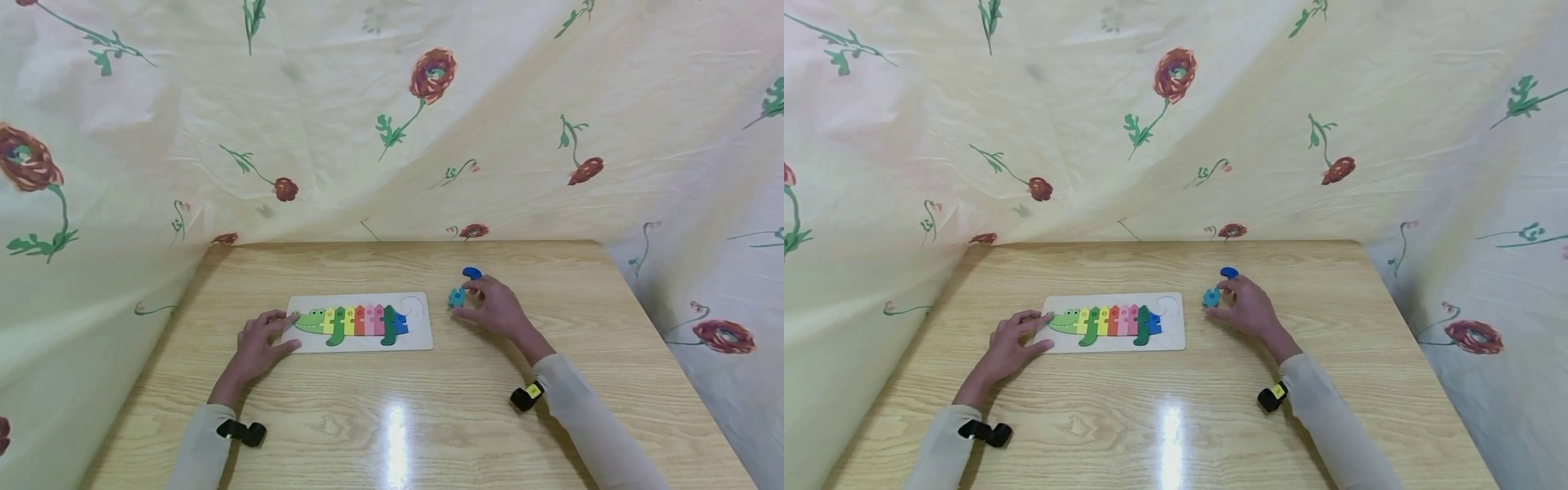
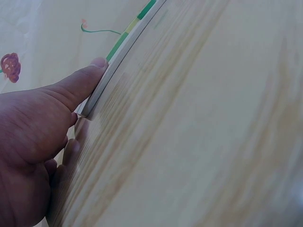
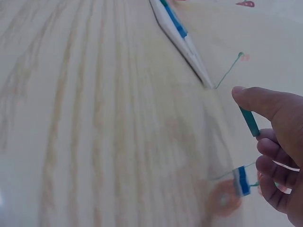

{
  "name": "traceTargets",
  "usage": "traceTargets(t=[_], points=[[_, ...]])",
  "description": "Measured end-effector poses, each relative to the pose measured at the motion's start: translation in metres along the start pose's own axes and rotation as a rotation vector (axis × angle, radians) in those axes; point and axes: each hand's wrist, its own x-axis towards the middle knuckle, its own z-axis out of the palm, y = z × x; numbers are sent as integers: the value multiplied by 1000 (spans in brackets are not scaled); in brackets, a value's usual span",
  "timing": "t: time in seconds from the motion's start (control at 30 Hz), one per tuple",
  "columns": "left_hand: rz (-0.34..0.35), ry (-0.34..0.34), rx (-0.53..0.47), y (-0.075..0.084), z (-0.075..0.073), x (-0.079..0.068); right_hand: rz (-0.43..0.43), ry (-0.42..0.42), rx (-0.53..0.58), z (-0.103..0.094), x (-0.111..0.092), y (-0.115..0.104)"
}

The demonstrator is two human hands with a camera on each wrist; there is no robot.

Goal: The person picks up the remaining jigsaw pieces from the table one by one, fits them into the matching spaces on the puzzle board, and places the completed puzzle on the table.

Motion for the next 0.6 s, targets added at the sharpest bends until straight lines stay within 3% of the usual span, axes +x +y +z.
traceTargets(t=[0.6], points=[[5, -3, 3, 2, -1, -1, -46, 48, 9, -12, -9, -28]])
